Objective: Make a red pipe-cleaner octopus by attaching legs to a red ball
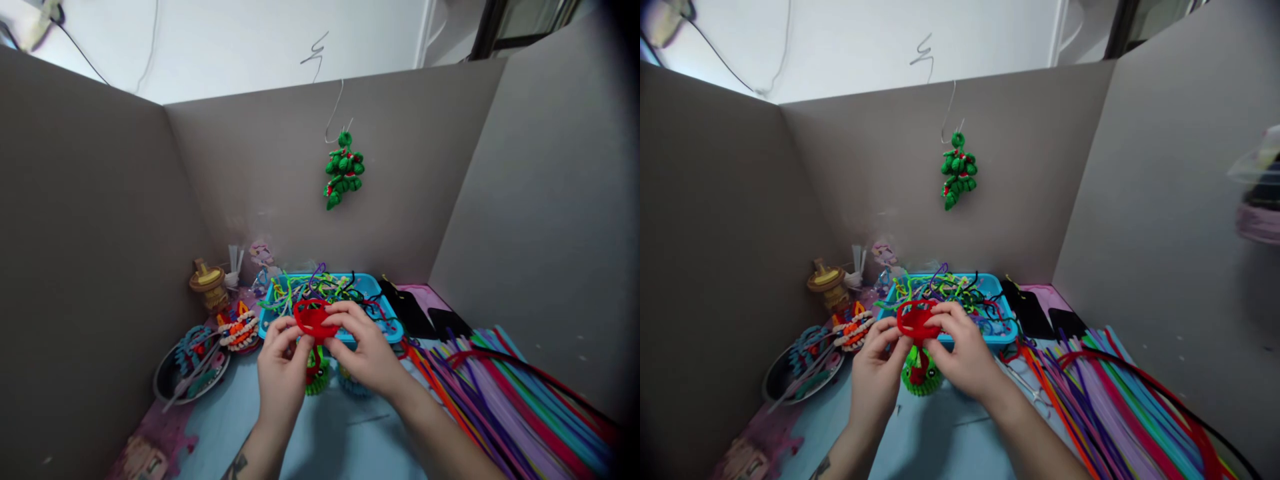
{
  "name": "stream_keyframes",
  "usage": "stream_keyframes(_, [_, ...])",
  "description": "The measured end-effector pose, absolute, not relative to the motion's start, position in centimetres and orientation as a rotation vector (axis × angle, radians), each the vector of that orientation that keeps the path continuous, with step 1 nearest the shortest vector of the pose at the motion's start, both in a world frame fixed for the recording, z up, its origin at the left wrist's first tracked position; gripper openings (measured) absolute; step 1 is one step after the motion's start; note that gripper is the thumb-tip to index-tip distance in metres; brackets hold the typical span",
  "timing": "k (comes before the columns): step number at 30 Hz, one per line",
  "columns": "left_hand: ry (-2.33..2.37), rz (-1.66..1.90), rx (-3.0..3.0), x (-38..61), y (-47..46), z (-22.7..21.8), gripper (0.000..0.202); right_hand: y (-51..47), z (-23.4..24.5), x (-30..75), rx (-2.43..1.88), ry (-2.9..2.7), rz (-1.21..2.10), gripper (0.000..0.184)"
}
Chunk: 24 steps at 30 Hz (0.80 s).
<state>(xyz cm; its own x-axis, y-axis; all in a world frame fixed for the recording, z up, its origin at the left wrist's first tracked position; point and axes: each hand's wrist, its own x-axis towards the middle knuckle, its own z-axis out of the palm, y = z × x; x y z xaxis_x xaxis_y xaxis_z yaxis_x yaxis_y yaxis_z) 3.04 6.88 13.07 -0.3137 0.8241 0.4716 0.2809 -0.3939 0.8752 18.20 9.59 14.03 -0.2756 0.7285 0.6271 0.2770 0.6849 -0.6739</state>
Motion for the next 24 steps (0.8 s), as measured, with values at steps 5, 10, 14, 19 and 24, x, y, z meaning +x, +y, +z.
stream_keyframes(5, [1.359, 1.752, 1.541, 3.3, 6.8, 12.7, 0.009, 9.5, 14.2, 18.4, -0.800, -1.895, 0.568, 0.011])
stream_keyframes(10, [1.343, 1.699, 1.549, 3.1, 6.9, 13.1, 0.011, 9.6, 14.2, 18.6, -0.802, -1.906, 0.581, 0.014])
stream_keyframes(14, [1.342, 1.662, 1.525, 3.2, 7.4, 12.8, 0.009, 9.8, 13.8, 18.6, -0.793, -1.894, 0.492, 0.013])
stream_keyframes(19, [1.403, 1.903, 1.601, 2.8, 7.5, 11.8, 0.030, 10.2, 13.0, 18.8, -0.715, -1.951, 0.157, 0.025])
stream_keyframes(24, [1.569, 1.675, 2.589, 1.1, 7.1, 12.9, 0.026, 10.0, 12.7, 19.1, -0.676, -2.010, -0.152, 0.032])
